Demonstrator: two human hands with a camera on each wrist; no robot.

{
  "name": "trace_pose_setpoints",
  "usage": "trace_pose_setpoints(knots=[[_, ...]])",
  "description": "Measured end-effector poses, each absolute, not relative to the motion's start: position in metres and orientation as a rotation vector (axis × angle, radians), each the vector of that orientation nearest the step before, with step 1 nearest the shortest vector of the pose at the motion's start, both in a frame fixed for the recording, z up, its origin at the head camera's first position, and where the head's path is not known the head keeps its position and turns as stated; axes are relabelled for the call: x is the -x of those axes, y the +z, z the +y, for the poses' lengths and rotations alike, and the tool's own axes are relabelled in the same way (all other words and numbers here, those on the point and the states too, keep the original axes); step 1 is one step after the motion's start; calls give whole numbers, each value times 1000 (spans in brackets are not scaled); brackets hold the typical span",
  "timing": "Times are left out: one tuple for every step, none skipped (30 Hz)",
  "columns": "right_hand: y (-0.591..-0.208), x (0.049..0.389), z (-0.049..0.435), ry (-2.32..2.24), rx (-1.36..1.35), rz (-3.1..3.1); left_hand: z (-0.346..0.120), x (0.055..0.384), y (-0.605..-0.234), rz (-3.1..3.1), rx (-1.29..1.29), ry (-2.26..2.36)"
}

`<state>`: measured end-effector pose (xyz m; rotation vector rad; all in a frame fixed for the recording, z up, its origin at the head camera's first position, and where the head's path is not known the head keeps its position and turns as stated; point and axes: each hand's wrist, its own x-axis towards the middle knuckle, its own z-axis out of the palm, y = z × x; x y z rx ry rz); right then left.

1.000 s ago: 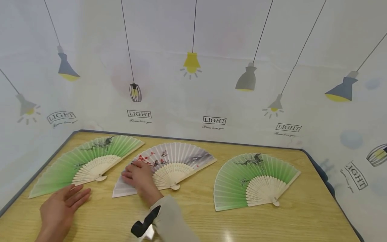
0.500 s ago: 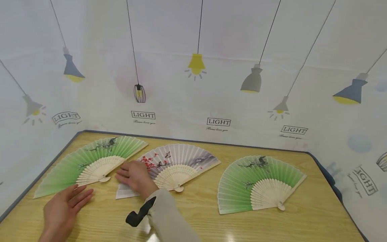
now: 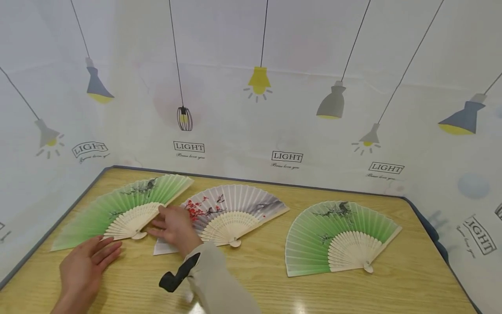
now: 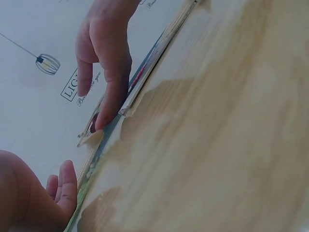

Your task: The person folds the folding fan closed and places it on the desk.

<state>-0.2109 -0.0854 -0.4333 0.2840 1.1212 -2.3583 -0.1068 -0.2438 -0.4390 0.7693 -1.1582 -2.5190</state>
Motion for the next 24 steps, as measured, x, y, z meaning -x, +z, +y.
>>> trace_pose_setpoints(knots=[[-434,210,-86,-2373,-292,1140,-244,107,-439,-1158,-751,-2523],[-434,209,-86,-2388,-303,1164,-244,106,-439,-1158,-741,-2526],[-434,209,-86,-2402,-316,1193,-244,107,-439,-1165,-737,-2524],[-435,209,-87,-2418,-327,1220,-244,106,-439,-1161,-732,-2526],[-435,208,-88,-2430,-329,1246,-244,106,-439,-1164,-731,-2525],[-436,208,-89,-2446,-338,1267,-244,106,-439,-1168,-735,-2521],[-436,208,-90,-2457,-343,1284,-243,106,-438,-1182,-741,-2514],[-436,208,-91,-2472,-354,1287,-242,106,-438,-1188,-755,-2508],[-436,208,-92,-2485,-359,1285,-242,107,-438,-1196,-765,-2502],[-436,208,-92,-2497,-363,1287,-241,106,-438,-1208,-770,-2496],[-436,207,-93,-2511,-369,1292,-241,106,-438,-1225,-772,-2489],[-436,207,-94,-2523,-376,1301,-240,106,-438,-1225,-775,-2488],[-436,206,-94,-2535,-382,1312,-239,106,-438,-1228,-772,-2489],[-435,206,-94,-2546,-379,1333,-238,106,-438,-1228,-764,-2493],[-435,206,-94,-2555,-381,1352,-238,106,-438,-1230,-753,-2496],[-434,205,-93,-2560,-380,1373,-237,107,-438,-1237,-739,-2503],[-434,204,-93,-2567,-387,1383,-236,107,-438,-1240,-731,-2510],[-434,203,-92,-2572,-387,1392,-235,108,-438,-1242,-722,-2518],[-434,202,-90,-2578,-383,1396,-233,109,-437,-1237,-708,-2524],[-434,201,-89,-2585,-378,1396,-232,111,-437,-1219,-698,-2528],[-434,200,-87,-2595,-376,1392,-230,113,-436,-1196,-686,-2533],[-433,198,-84,-2605,-364,1390,-229,115,-435,-1168,-682,-2536],[-434,197,-82,-2618,-352,1390,-227,117,-434,-1136,-677,-2535],[-434,196,-79,-2631,-333,1389,-225,120,-434,-1096,-663,-2548]])
